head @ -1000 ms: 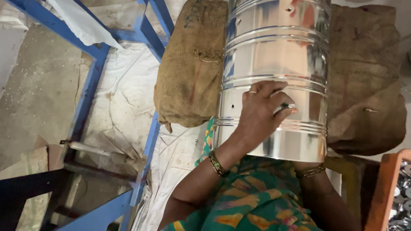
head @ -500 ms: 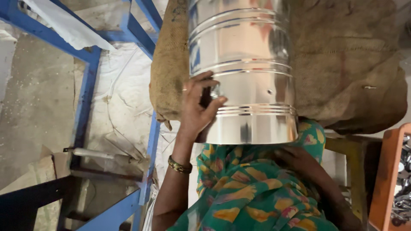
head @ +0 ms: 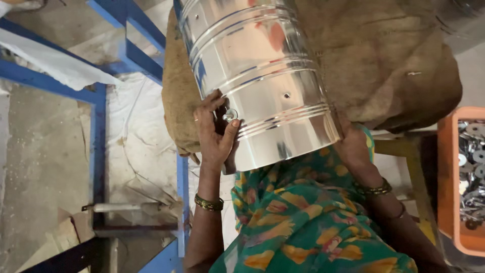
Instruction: The person sits on the floor and attaches metal fasteners to a cylindrical stainless steel container. They pick fasteners from a nearby orange bin, insert them into pre-drilled holes, and tighten them by hand.
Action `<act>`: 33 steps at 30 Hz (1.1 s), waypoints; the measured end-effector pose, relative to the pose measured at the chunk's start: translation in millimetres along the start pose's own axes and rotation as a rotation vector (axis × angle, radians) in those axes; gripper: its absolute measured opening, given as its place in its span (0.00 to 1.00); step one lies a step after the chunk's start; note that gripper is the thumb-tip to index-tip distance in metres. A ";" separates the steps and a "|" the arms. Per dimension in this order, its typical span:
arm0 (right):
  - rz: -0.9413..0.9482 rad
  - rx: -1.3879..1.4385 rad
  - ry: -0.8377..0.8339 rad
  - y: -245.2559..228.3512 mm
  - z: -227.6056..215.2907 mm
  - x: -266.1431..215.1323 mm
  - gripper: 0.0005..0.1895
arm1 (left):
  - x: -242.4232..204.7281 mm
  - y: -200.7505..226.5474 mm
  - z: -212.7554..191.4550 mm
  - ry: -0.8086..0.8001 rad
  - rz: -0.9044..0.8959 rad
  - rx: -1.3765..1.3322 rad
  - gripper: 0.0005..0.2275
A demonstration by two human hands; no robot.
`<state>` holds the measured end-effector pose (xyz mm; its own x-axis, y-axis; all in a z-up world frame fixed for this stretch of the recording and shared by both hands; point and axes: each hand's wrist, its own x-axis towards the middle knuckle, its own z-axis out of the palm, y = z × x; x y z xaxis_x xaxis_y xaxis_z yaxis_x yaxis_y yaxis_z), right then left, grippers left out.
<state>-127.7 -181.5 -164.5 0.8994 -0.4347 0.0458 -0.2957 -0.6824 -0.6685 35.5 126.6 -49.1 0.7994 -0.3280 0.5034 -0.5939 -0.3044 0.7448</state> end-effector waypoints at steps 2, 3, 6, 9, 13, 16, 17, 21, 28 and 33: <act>0.051 -0.080 -0.070 7.1 -2.4 -4.1 0.40 | -1.8 3.2 0.6 -0.032 -0.003 -0.020 0.25; 0.071 -0.119 -0.103 8.3 -5.8 -4.1 0.43 | -1.8 4.3 1.7 -0.053 -0.012 -0.047 0.25; -0.010 -0.274 -0.033 3.0 -26.8 -18.5 0.44 | -5.4 6.0 9.6 -0.069 -0.005 -0.002 0.26; -0.084 -0.250 0.046 -5.7 -60.4 -33.5 0.43 | -20.1 12.0 31.1 -0.074 -0.030 -0.107 0.27; 0.039 -0.169 -0.036 -21.4 -88.2 -41.6 0.60 | -18.4 21.0 43.6 -0.076 -0.011 -0.153 0.26; 0.160 -0.272 -0.109 -31.7 -94.0 -42.1 0.56 | -4.0 39.4 35.0 -0.121 -0.043 -0.104 0.27; 0.186 -0.329 -0.135 -34.3 -93.2 -44.3 0.52 | -1.3 49.8 35.4 -0.141 0.009 0.018 0.27; 0.014 -0.119 0.046 -39.4 -81.2 -42.5 0.38 | 6.3 94.2 41.1 -0.306 0.181 0.307 0.29; 0.038 0.021 -0.056 -48.7 -100.1 -46.3 0.36 | 14.0 121.4 63.0 -0.506 0.224 0.322 0.28; 0.343 -0.012 -0.419 -51.1 -137.4 -55.4 0.35 | 13.0 122.1 63.7 -0.460 0.212 0.325 0.20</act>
<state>-206.6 -203.4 -30.8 0.8011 -0.3635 -0.4755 -0.5965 -0.5501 -0.5845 -32.5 28.2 20.5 0.5821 -0.7426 0.3312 -0.7915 -0.4242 0.4399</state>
